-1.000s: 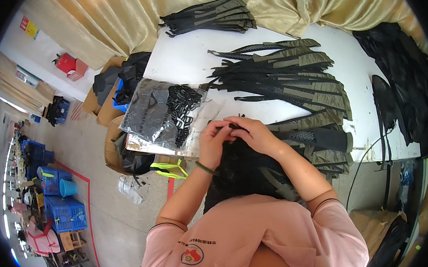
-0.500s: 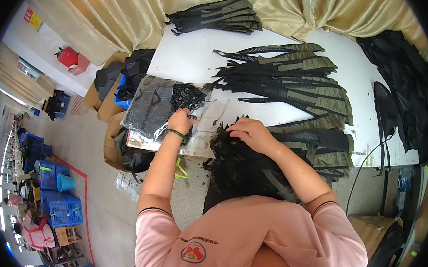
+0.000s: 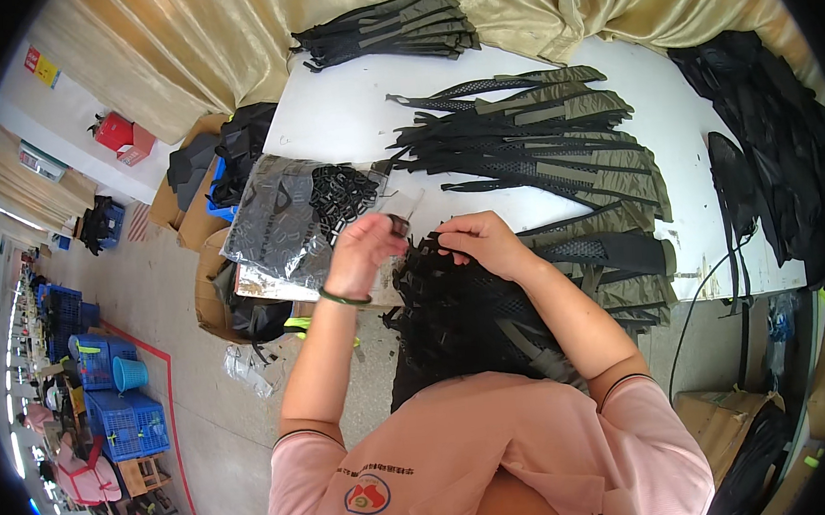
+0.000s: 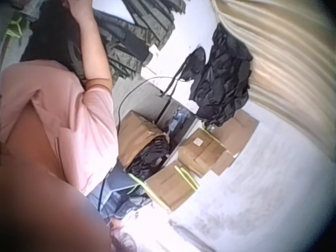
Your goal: The person is assembling black mesh straps or components, possibly for a vest or harness, by aligning parts and attaching plastic buckles.
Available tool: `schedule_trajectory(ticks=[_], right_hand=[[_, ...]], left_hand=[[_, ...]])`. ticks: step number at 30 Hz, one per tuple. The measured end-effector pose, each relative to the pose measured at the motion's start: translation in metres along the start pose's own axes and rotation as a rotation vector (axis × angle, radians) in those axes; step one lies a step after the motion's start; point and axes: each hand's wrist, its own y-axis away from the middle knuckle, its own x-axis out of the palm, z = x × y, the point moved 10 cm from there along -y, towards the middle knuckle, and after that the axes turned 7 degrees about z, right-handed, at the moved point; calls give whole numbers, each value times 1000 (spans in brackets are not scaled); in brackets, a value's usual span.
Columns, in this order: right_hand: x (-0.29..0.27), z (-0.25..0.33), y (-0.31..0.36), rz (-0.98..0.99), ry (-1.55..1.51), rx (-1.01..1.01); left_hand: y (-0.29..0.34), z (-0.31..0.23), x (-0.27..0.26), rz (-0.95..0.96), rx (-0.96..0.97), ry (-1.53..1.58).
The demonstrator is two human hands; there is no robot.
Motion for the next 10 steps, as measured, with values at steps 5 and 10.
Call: schedule_trajectory(ticks=[5, 10], right_hand=[[6, 12, 6, 63, -35, -20], [-3, 9, 15, 92, -120, -35]], left_hand=[[10, 26, 43, 156, -51, 348], [6, 42, 66, 290, -116, 502]])
